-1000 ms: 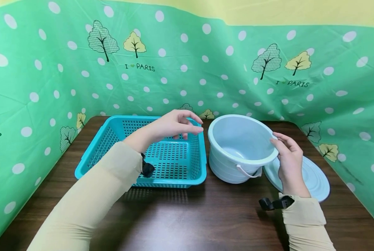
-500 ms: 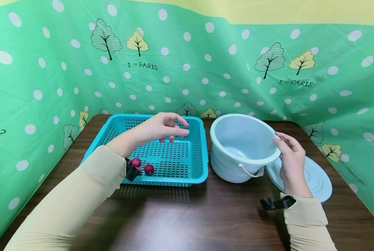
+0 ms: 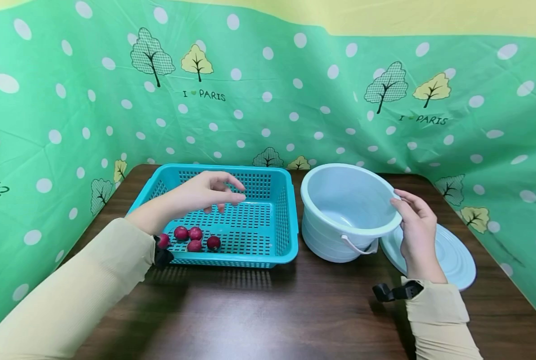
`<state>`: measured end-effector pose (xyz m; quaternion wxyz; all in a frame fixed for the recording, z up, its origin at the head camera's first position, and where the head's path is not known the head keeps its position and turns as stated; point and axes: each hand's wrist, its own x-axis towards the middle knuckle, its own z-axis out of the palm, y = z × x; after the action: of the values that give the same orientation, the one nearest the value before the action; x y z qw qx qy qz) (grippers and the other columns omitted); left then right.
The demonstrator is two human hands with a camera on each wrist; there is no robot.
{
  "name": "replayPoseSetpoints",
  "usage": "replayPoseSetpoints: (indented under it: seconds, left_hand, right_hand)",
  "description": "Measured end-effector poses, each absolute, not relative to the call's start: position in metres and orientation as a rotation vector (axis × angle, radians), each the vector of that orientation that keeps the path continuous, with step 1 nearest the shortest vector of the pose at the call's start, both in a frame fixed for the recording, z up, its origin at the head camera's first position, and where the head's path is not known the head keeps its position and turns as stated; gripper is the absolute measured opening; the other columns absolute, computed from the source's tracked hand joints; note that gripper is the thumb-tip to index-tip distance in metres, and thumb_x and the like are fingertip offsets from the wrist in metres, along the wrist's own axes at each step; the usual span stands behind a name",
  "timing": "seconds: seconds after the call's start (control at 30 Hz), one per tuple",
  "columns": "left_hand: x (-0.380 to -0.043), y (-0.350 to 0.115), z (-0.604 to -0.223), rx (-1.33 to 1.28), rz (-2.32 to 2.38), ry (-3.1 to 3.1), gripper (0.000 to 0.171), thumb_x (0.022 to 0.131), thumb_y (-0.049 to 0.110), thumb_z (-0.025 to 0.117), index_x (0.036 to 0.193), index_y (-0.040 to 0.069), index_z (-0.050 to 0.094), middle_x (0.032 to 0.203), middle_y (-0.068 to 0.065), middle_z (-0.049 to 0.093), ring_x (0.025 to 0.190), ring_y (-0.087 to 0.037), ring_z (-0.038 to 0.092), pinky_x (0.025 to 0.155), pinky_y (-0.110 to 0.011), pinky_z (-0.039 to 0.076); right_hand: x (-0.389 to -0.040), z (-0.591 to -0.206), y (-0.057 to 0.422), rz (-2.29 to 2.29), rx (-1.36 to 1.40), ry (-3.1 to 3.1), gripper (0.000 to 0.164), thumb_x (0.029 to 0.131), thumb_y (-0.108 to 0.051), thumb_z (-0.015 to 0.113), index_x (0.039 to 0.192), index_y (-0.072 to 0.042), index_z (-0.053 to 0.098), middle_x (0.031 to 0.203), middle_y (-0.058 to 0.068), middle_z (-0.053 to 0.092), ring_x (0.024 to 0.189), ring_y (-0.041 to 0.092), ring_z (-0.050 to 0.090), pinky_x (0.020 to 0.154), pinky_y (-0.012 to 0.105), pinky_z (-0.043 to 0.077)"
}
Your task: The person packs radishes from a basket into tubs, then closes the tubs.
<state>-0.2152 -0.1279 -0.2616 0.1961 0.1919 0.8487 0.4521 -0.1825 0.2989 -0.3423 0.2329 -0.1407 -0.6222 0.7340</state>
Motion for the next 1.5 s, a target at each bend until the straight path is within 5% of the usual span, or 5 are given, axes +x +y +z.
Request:
replayPoseSetpoints:
  seconds: [0.7, 0.87, 1.13, 1.5]
  left_hand:
    - [-0.218, -0.162, -0.304, 0.416, 1.172, 2.34, 0.048, 0.093, 0.045, 0.066, 0.133, 0.02, 0.057, 0.109, -0.01, 0.069, 0.079, -0.023, 0.062, 0.066, -0.036, 0.052]
    - [-0.218, -0.165, -0.317, 0.395, 1.117, 2.34, 0.052, 0.092, 0.048, 0.066, 0.134, 0.018, 0.056, 0.111, -0.015, 0.069, 0.073, -0.023, 0.06, 0.058, -0.032, 0.045]
    - [-0.216, -0.167, -0.332, 0.362, 1.064, 2.339, 0.056, 0.091, 0.049, 0.067, 0.135, 0.016, 0.055, 0.108, -0.012, 0.069, 0.073, -0.023, 0.06, 0.054, -0.029, 0.037]
    - [-0.216, -0.168, -0.355, 0.337, 1.033, 2.325, 0.061, 0.089, 0.046, 0.072, 0.136, 0.011, 0.055, 0.096, -0.008, 0.071, 0.063, -0.02, 0.058, 0.061, -0.033, 0.048]
  right_hand:
    - [-0.183, -0.342, 0.298, 2.006, -0.396, -1.722, 0.022, 0.091, -0.013, 0.07, 0.113, -0.011, 0.072, 0.098, -0.004, 0.064, 0.086, 0.009, 0.061, 0.066, 0.016, 0.051]
    - [-0.182, -0.343, 0.299, 2.011, -0.391, -1.714, 0.021, 0.091, -0.013, 0.07, 0.112, -0.011, 0.072, 0.097, -0.004, 0.065, 0.084, 0.008, 0.062, 0.065, 0.015, 0.052]
    - [-0.181, -0.344, 0.3, 2.006, -0.378, -1.73, 0.021, 0.092, -0.014, 0.07, 0.113, -0.011, 0.072, 0.098, -0.004, 0.064, 0.085, 0.008, 0.062, 0.066, 0.015, 0.052]
    - [-0.182, -0.342, 0.299, 2.018, -0.411, -1.73, 0.023, 0.091, -0.016, 0.071, 0.114, -0.012, 0.072, 0.099, -0.003, 0.064, 0.085, 0.008, 0.062, 0.065, 0.015, 0.052]
